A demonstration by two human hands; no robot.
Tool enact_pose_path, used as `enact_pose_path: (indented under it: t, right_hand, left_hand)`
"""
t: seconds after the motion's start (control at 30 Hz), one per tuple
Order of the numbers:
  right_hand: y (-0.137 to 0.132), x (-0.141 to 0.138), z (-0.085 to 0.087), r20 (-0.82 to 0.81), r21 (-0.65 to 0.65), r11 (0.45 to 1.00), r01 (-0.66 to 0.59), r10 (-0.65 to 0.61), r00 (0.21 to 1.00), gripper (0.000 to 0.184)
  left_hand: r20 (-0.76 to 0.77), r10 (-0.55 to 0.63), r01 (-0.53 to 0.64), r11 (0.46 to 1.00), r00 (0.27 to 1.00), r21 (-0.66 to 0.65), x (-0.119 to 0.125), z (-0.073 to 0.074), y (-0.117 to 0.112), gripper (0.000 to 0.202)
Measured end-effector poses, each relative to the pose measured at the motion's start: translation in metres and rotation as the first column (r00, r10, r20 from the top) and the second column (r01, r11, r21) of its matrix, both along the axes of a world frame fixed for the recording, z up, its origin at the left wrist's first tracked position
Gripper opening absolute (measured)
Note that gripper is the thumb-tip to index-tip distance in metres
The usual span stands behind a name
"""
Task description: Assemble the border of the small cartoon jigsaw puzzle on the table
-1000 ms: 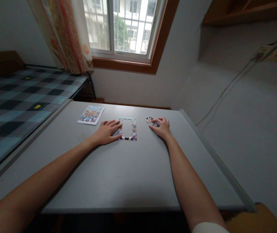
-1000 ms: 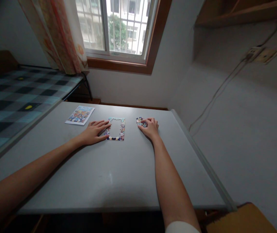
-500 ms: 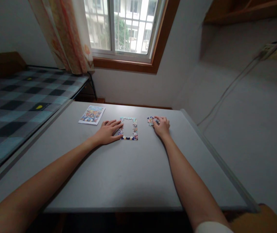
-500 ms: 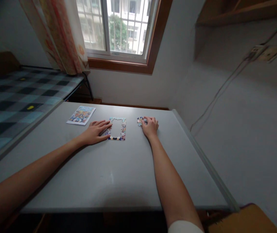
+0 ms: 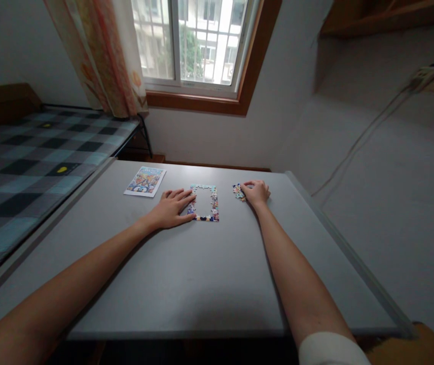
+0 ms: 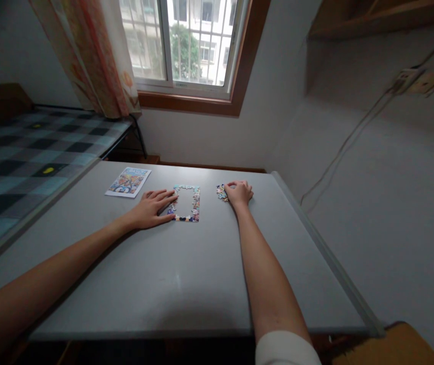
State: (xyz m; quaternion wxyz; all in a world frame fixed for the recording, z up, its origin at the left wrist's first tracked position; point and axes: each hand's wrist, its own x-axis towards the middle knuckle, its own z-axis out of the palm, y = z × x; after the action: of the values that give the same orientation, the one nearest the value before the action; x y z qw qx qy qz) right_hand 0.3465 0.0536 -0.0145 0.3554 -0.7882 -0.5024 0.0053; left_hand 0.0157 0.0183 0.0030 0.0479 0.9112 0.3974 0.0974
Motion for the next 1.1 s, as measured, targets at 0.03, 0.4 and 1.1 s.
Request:
enact_pose_path:
  t: [0.03, 0.4, 1.1]
  right_hand:
    - [-0.0003, 0.0004, -0.0004, 0.004, -0.005, 1.000, -0.002, 0.002, 1.000, 0.024]
    - [-0.0016, 0.0055, 0.0032, -0.051, -0.069, 0.997, -0.040, 0.036, 0.998, 0.023]
    - [-0.0030, 0.0024, 0.0040, 0.017, -0.088, 0.983, -0.163, 0.165, 0.986, 0.024]
  left_hand:
    - [0.005, 0.001, -0.001, 1.000, 1.000, -0.001, 0.0000, -0.0001, -0.0001, 0.068]
    - [0.011, 0.000, 0.000, 1.000, 1.000, 0.017, -0.0001, -0.0018, 0.0008, 0.067]
    - [-0.004, 0.001, -0.001, 1.000, 1.000, 0.020, -0.0010, -0.0012, 0.0011, 0.068]
